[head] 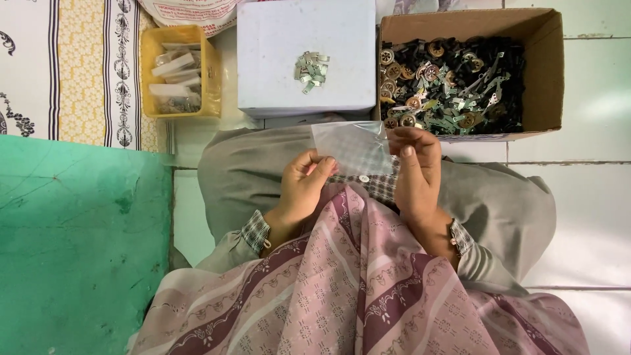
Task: The person sorts through a box of small metal buckles, selects specific pieces to place on a white surface, and then gathers a set of them into a small plastic bag.
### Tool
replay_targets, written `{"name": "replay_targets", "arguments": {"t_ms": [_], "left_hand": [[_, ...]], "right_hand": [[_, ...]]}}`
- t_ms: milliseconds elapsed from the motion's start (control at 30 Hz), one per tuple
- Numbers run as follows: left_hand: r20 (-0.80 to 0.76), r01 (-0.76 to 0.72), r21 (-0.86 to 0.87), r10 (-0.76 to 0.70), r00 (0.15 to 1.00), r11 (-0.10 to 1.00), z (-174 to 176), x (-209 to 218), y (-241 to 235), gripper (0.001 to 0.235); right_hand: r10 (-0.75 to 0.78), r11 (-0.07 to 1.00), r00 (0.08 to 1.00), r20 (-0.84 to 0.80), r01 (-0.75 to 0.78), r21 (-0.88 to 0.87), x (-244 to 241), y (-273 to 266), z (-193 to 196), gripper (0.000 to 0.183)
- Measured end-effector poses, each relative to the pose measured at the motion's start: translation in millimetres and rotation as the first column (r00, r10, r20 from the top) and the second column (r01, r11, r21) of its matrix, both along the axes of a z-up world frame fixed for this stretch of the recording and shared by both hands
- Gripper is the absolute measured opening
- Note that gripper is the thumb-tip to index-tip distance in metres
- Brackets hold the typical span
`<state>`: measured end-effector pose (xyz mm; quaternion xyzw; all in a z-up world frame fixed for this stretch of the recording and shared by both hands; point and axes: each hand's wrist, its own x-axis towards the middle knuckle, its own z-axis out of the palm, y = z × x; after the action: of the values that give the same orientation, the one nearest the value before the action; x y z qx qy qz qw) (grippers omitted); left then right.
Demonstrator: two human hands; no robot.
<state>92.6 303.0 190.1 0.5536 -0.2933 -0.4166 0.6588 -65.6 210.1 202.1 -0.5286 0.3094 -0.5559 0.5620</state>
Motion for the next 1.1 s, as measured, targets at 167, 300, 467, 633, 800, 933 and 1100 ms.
{"name": "replay_targets", "arguments": {"t_ms": [167, 300, 467, 633, 800, 933, 1100], "left_hand": [[0.038, 0.135, -0.145, -0.131, 0.991, 0.98, -5.5, 9.9, 10.3, 0.019], [0.09, 0.382, -0.254, -0.372, 0.924, 0.888, 17.6, 1.0, 16.8, 0.017], [0.101, 0.521, -0.194, -0.511, 0.854, 0.831, 7.0, 14.0, 29.2, 0.019], [0.414, 0.656, 0.09, -0.627, 0.66, 0.749, 3.4, 43.0, 29.7, 0.013], [0.51, 0.405, 0.133, -0.413, 0.755, 0.905, 19.2, 64.8, 19.1, 0.07], [0.1, 0.465, 0.033, -0.466, 0.879, 0.885, 22.4, 66.1, 14.4, 0.057], [-0.119, 0.318, -0.091, -0.328, 0.937, 0.944, 4.9, 56.0, 0.6, 0.014]], "right_hand": [[0.216, 0.908, 0.92, -0.328, -0.066, 0.414, -7.4, 7.8, 1.1, 0.052], [0.256, 0.504, 0.913, 0.318, -0.407, 0.762, 8.4, 21.7, -5.8, 0.123], [0.167, 0.653, 0.835, 0.524, -0.492, 0.576, -12.0, -19.2, -53.4, 0.085], [0.126, 0.854, 0.876, 0.466, -0.334, 0.398, -8.4, -31.7, -50.4, 0.005], [0.387, 0.918, 0.922, -0.012, -0.384, 0.097, -4.8, -1.8, -29.5, 0.009], [0.536, 0.834, 0.833, -0.134, -0.548, -0.071, 2.5, 4.3, 8.0, 0.011], [0.587, 0.765, 0.769, -0.254, -0.629, -0.138, 10.3, 8.0, 29.9, 0.01]]}}
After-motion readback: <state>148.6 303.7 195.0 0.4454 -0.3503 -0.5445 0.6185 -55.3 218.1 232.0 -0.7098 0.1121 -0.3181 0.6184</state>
